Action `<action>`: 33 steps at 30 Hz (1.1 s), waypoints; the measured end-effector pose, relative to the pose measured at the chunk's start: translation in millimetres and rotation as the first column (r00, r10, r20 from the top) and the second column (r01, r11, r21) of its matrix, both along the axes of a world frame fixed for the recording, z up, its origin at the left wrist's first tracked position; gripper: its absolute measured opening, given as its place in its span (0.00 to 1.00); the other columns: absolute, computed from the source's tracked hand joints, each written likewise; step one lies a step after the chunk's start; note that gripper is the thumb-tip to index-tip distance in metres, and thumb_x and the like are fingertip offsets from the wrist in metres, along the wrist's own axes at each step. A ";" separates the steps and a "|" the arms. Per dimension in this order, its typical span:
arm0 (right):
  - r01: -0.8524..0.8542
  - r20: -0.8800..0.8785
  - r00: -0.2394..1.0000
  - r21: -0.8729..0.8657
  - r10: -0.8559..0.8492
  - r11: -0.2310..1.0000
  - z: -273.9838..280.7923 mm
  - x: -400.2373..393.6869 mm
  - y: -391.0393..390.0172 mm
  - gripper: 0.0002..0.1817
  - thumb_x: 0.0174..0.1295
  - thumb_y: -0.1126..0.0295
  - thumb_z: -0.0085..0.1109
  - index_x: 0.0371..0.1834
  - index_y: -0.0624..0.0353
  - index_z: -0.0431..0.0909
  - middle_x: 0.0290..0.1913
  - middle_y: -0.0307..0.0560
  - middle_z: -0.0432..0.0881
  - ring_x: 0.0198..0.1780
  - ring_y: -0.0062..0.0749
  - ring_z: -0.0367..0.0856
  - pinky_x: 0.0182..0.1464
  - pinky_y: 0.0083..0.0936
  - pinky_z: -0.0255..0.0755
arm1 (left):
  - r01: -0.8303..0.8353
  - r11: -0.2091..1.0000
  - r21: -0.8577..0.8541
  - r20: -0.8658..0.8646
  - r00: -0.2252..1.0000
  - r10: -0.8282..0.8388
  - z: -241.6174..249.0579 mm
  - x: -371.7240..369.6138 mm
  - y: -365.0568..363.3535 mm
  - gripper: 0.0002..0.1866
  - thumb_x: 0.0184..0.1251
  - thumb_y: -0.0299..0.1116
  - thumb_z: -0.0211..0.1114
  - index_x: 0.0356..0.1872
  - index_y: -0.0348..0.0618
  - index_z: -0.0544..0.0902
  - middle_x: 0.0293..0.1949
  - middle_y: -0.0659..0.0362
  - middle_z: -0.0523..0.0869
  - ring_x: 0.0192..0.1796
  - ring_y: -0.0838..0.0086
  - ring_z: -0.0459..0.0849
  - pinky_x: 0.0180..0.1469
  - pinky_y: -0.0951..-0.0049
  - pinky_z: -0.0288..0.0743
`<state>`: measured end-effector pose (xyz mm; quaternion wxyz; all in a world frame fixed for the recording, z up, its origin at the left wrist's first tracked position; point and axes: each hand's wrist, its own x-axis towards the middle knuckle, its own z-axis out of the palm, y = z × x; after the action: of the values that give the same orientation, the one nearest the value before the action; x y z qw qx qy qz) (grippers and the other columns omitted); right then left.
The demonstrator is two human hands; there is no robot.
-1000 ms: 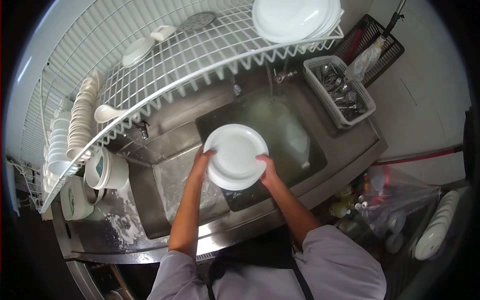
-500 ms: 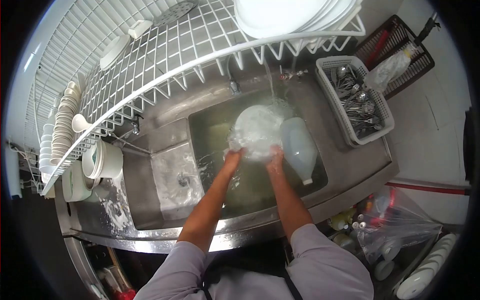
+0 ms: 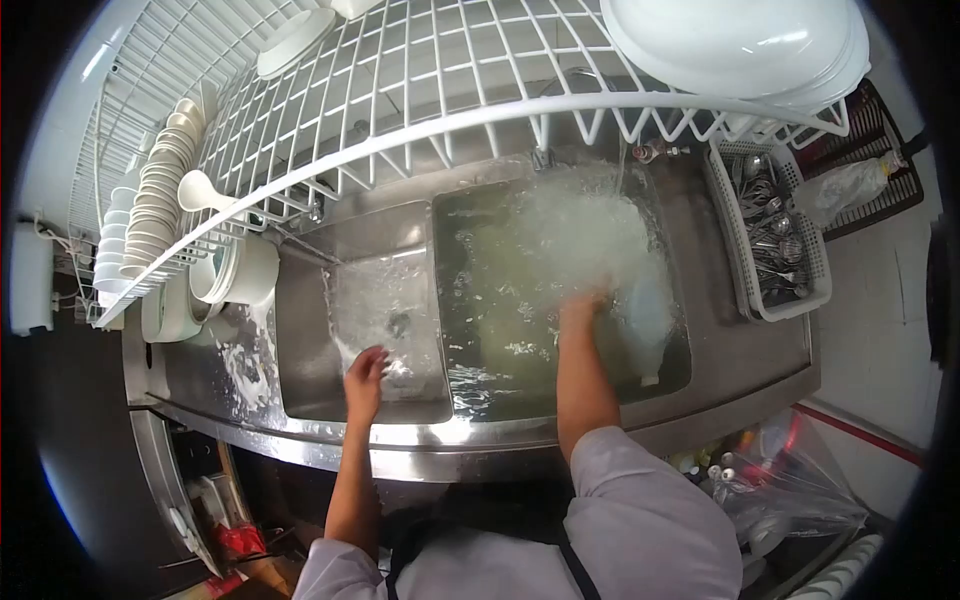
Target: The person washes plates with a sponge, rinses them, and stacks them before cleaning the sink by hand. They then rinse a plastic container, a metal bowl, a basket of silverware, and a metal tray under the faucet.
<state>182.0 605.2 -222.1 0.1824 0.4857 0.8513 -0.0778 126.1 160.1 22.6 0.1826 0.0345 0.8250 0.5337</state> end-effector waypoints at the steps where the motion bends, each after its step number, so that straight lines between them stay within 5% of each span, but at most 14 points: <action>1: -0.091 0.134 0.987 0.008 0.089 0.996 7.3 -5.0 1.8 0.20 0.69 0.56 0.50 0.60 0.51 0.74 0.57 0.42 0.76 0.57 0.36 0.73 0.56 0.40 0.66 | -0.058 0.998 -0.021 0.010 0.998 0.058 3.0 4.8 -19.5 0.14 0.76 0.29 0.59 0.58 0.34 0.80 0.48 0.55 0.88 0.48 0.73 0.87 0.48 0.76 0.80; 8: -0.305 0.494 0.813 -0.091 0.309 0.948 35.5 1.5 12.3 0.25 0.73 0.53 0.47 0.68 0.50 0.73 0.67 0.44 0.75 0.68 0.38 0.71 0.67 0.46 0.64 | -0.046 0.965 -0.260 -0.095 0.995 0.021 14.7 34.7 -146.5 0.14 0.74 0.25 0.60 0.56 0.31 0.80 0.45 0.54 0.88 0.46 0.73 0.86 0.50 0.72 0.80; 11: -0.331 0.504 0.834 0.133 0.224 0.934 9.9 8.8 32.8 0.25 0.74 0.54 0.46 0.69 0.51 0.75 0.70 0.45 0.75 0.71 0.38 0.71 0.70 0.47 0.62 | -0.084 0.938 -0.337 -0.092 0.994 0.056 25.3 42.9 -172.6 0.13 0.74 0.25 0.60 0.56 0.31 0.80 0.45 0.55 0.88 0.46 0.72 0.86 0.52 0.72 0.78; 14: -0.481 0.349 0.839 0.112 0.418 0.870 -41.7 28.0 67.4 0.24 0.74 0.56 0.45 0.68 0.54 0.75 0.68 0.49 0.76 0.70 0.38 0.72 0.67 0.45 0.67 | -0.152 0.941 -0.302 -0.033 0.988 0.150 28.3 58.7 -187.1 0.13 0.75 0.26 0.59 0.56 0.31 0.80 0.45 0.55 0.88 0.46 0.71 0.86 0.53 0.72 0.78; 15: -0.149 -0.101 0.982 0.125 0.162 0.981 -42.0 37.3 62.4 0.26 0.75 0.56 0.44 0.71 0.54 0.71 0.71 0.51 0.73 0.72 0.39 0.70 0.68 0.42 0.66 | -0.141 0.948 -0.286 -0.051 0.990 0.132 19.4 59.5 -191.1 0.13 0.74 0.26 0.60 0.55 0.31 0.81 0.45 0.55 0.88 0.46 0.70 0.86 0.52 0.72 0.78; 16: 0.172 -0.467 0.865 -0.068 -0.183 0.983 -41.0 47.1 47.8 0.27 0.76 0.55 0.42 0.74 0.54 0.67 0.73 0.52 0.70 0.74 0.39 0.67 0.70 0.38 0.64 | -0.140 0.952 -0.271 -0.072 0.990 0.125 10.9 59.8 -194.6 0.13 0.74 0.26 0.60 0.55 0.32 0.81 0.44 0.54 0.88 0.45 0.70 0.86 0.52 0.71 0.78; 17: 0.355 -0.754 0.483 -0.295 -0.445 0.887 -38.8 57.2 32.6 0.29 0.77 0.55 0.41 0.77 0.54 0.62 0.75 0.53 0.67 0.76 0.40 0.64 0.71 0.35 0.63 | -0.149 0.954 -0.261 -0.092 0.987 0.129 5.3 64.4 -202.5 0.13 0.74 0.27 0.61 0.55 0.32 0.81 0.44 0.54 0.88 0.45 0.69 0.86 0.52 0.71 0.78; 20: 0.309 -0.536 -0.203 -0.829 -0.819 0.466 -17.8 46.8 0.3 0.27 0.76 0.55 0.40 0.72 0.57 0.67 0.67 0.52 0.72 0.66 0.41 0.70 0.64 0.38 0.67 | -0.114 0.891 -0.438 -0.220 0.975 0.017 4.1 55.2 -181.7 0.13 0.70 0.29 0.63 0.52 0.37 0.84 0.44 0.50 0.89 0.45 0.64 0.89 0.51 0.68 0.80; 22: 0.104 -0.260 -0.305 -0.965 -0.916 0.239 9.0 35.3 -22.0 0.26 0.75 0.55 0.40 0.68 0.59 0.70 0.61 0.52 0.76 0.60 0.42 0.74 0.60 0.39 0.70 | -0.133 0.896 -0.423 -0.235 0.971 0.033 -7.7 45.6 -160.1 0.13 0.68 0.29 0.64 0.52 0.40 0.84 0.45 0.49 0.89 0.46 0.60 0.89 0.50 0.66 0.81; 24: -0.067 -0.055 -0.227 -0.995 -0.972 0.072 46.5 13.6 -44.3 0.25 0.75 0.55 0.39 0.64 0.61 0.73 0.55 0.52 0.79 0.54 0.43 0.78 0.55 0.41 0.73 | -0.075 0.904 -0.422 -0.240 0.970 -0.032 -29.8 30.0 -139.5 0.14 0.66 0.30 0.65 0.52 0.41 0.85 0.45 0.48 0.89 0.46 0.57 0.89 0.49 0.64 0.81; 26: -0.198 -0.052 -0.068 -0.978 -0.996 0.065 61.6 -17.5 -61.6 0.26 0.75 0.55 0.39 0.60 0.63 0.76 0.49 0.51 0.83 0.47 0.44 0.81 0.50 0.43 0.76 | 0.029 0.889 -0.457 -0.145 0.984 -0.107 -50.7 14.6 -113.3 0.15 0.66 0.33 0.65 0.52 0.42 0.85 0.45 0.47 0.88 0.47 0.55 0.89 0.50 0.61 0.81; 28: -0.382 -0.137 0.070 -0.919 -0.988 0.100 11.2 -48.2 -62.9 0.23 0.70 0.55 0.50 0.56 0.63 0.79 0.45 0.49 0.83 0.44 0.41 0.82 0.42 0.38 0.76 | 0.183 0.865 -0.466 -0.040 0.973 -0.227 -71.8 0.4 -90.1 0.17 0.66 0.38 0.63 0.52 0.43 0.85 0.46 0.47 0.88 0.50 0.54 0.87 0.54 0.58 0.79; 31: -0.193 -0.450 0.302 -0.892 -0.841 0.408 131.3 -66.4 -137.4 0.26 0.66 0.60 0.59 0.66 0.60 0.74 0.51 0.45 0.81 0.51 0.40 0.80 0.52 0.41 0.76 | 0.433 0.715 -0.549 0.072 0.877 -0.476 -137.4 -24.3 -75.0 0.21 0.66 0.42 0.62 0.56 0.42 0.83 0.50 0.44 0.86 0.54 0.51 0.85 0.58 0.56 0.77; 33: -0.234 -0.563 0.420 -0.825 -0.712 0.514 176.0 -72.0 -182.0 0.32 0.61 0.63 0.66 0.68 0.62 0.71 0.56 0.50 0.81 0.56 0.44 0.80 0.57 0.40 0.74 | 0.539 0.584 -0.608 0.187 0.811 -0.554 -185.4 -46.8 -72.9 0.23 0.67 0.42 0.61 0.58 0.40 0.81 0.54 0.42 0.84 0.56 0.50 0.83 0.60 0.55 0.76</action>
<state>110.0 423.2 -46.1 -0.0952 0.3623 0.5741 -0.7280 79.3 87.2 -162.8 0.3284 0.2287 0.9056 0.1401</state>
